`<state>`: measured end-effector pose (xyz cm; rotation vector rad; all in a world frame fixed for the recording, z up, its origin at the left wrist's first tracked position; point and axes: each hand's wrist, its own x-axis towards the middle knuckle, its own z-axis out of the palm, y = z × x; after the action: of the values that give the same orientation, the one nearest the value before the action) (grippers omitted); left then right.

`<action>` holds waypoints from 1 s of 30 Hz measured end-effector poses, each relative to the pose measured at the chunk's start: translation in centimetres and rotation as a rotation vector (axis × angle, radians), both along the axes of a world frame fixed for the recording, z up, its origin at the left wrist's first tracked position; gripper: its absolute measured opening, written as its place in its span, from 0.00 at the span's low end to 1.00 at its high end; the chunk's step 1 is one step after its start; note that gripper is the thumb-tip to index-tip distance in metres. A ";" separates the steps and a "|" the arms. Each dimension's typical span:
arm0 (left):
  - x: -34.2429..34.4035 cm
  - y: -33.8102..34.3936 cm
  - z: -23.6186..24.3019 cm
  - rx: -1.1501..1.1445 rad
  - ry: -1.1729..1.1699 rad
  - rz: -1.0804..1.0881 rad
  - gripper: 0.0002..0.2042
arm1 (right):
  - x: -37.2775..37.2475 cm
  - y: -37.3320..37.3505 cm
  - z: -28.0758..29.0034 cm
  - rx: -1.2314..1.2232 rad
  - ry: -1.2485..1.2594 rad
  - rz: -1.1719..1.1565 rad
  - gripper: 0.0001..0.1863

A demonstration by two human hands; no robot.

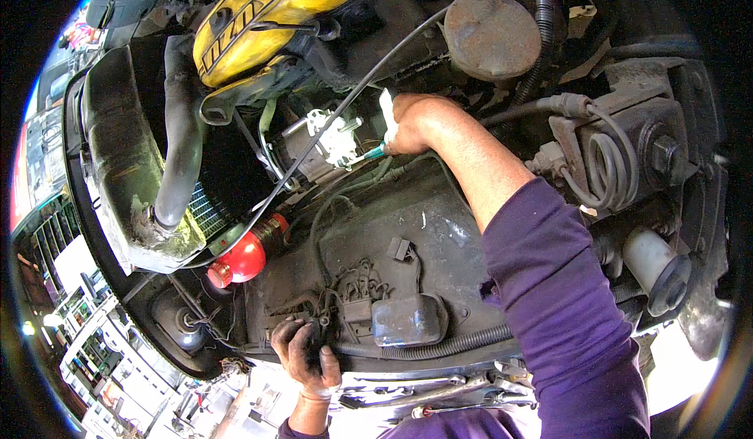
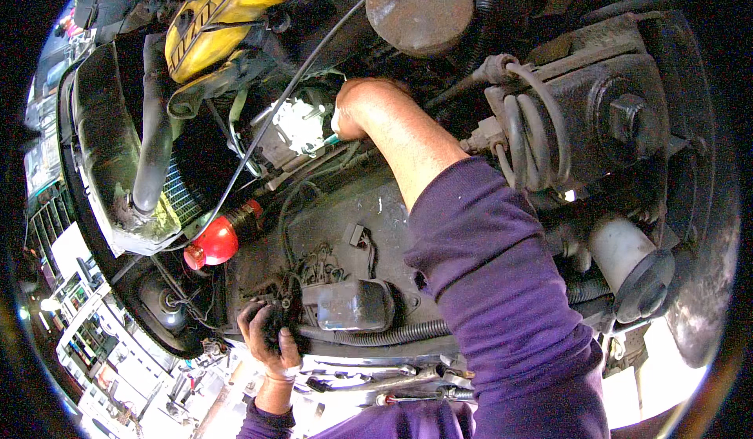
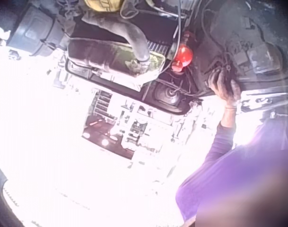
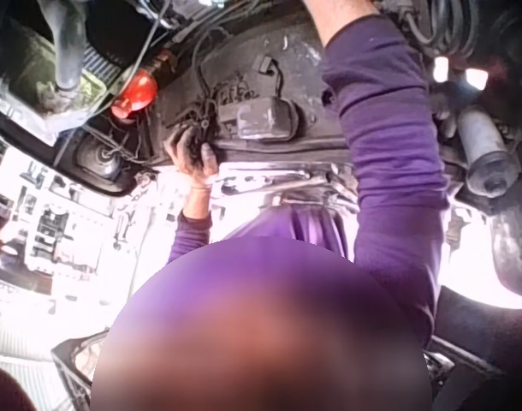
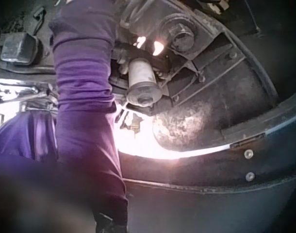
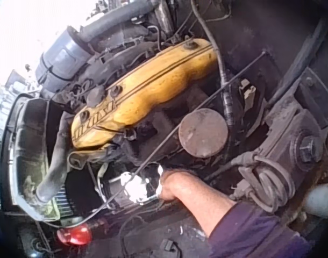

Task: The person works under the hood of a car, using a wrench to loosen and remove bolts from a component near the alternator. They disconnect electrical connectors, remove a part, and then reattach the connectors and bolts.

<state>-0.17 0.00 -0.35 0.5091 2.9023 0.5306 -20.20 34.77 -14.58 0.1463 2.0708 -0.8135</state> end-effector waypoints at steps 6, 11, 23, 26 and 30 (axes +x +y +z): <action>0.1 -0.1 0.1 0.002 -0.027 0.017 0.23 | -0.6 0.0 0.8 0.149 -0.033 -0.074 0.26; 0.2 -0.1 0.1 0.004 -0.027 0.018 0.22 | -0.9 0.1 1.7 0.150 -0.018 0.027 0.24; 0.2 0.1 0.2 0.008 -0.025 0.017 0.23 | -0.1 -1.2 0.5 0.149 0.113 0.078 0.18; 0.2 0.0 0.1 0.015 -0.014 0.020 0.23 | -0.1 -1.5 0.5 0.187 0.139 0.113 0.18; 0.3 -0.1 -0.1 0.022 -0.011 0.021 0.22 | -0.3 -1.6 1.1 0.186 0.115 0.166 0.19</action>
<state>0.08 -0.13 -0.41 0.4781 2.8974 0.5676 -20.52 33.14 -13.44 0.0284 2.2327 -0.5386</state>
